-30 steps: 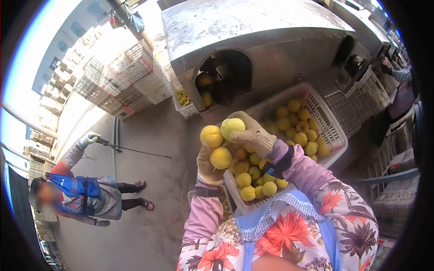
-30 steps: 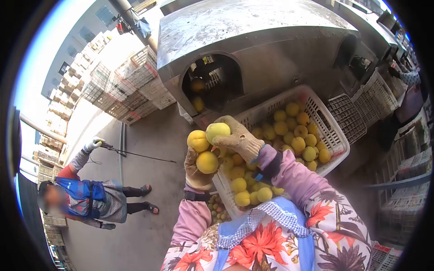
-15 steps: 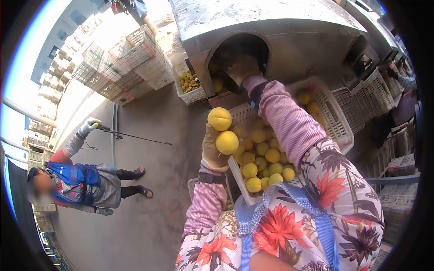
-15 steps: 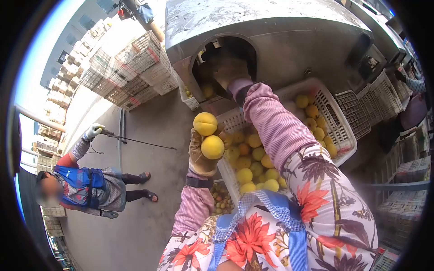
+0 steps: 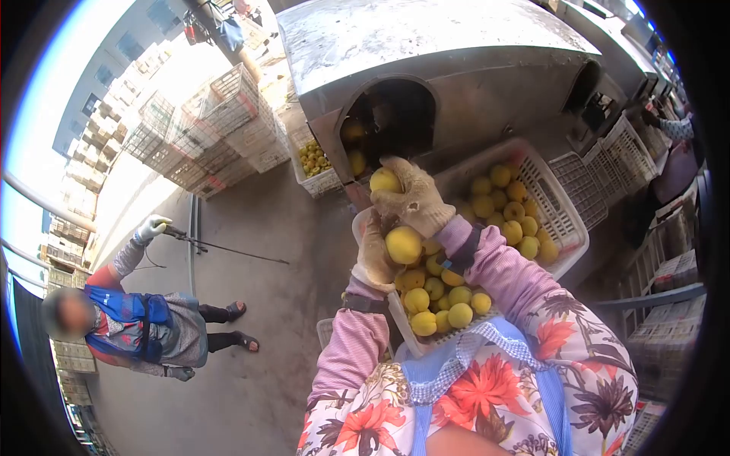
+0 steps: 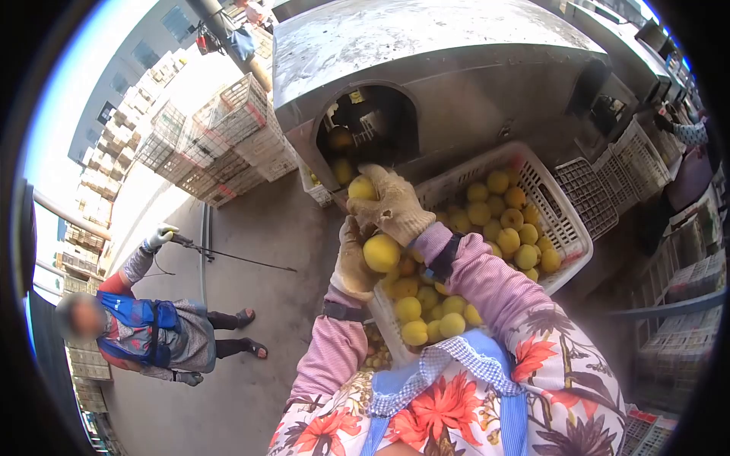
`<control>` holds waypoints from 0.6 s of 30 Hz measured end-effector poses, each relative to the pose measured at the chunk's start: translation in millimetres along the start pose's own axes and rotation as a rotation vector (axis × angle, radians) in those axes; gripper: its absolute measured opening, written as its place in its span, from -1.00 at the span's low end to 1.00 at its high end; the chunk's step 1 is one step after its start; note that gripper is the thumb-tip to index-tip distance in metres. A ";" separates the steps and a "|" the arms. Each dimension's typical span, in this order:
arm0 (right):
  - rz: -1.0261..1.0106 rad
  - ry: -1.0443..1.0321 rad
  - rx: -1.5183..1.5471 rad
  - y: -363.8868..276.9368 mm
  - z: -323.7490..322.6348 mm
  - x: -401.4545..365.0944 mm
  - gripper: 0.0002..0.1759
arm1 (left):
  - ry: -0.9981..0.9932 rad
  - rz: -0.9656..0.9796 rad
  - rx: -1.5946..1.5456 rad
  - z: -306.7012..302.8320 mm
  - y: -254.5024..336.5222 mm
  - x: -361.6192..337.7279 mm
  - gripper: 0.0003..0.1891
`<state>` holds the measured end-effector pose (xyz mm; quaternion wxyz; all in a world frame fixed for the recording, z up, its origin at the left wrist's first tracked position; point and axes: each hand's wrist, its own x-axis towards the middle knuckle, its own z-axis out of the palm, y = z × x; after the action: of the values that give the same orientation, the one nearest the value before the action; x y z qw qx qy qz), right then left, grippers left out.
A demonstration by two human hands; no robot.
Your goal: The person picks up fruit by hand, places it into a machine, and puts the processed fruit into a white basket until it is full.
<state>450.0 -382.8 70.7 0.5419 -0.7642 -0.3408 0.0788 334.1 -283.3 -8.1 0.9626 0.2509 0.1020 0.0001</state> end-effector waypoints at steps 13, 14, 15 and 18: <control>0.144 -0.182 -0.542 -5.4 -5.1 152.1 -0.44 | 0.293 0.407 0.396 10.7 -15.3 -6.3 -0.52; 0.138 -0.110 -0.458 -27.5 -15.2 135.8 -0.40 | 0.264 0.434 0.355 7.3 -15.3 -3.7 -0.53; 0.128 -0.036 -0.377 -48.9 -22.9 108.9 -0.37 | 0.171 0.333 0.009 0.2 -8.1 -1.1 -0.57; -0.101 -0.067 0.150 -19.7 -10.6 20.6 -0.21 | 0.204 0.493 0.555 21.2 -3.2 -16.0 -0.67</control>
<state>462.2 -375.0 97.5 0.5892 -0.7003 -0.3899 0.1020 322.5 -297.2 11.6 0.8142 0.5175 0.1298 0.2290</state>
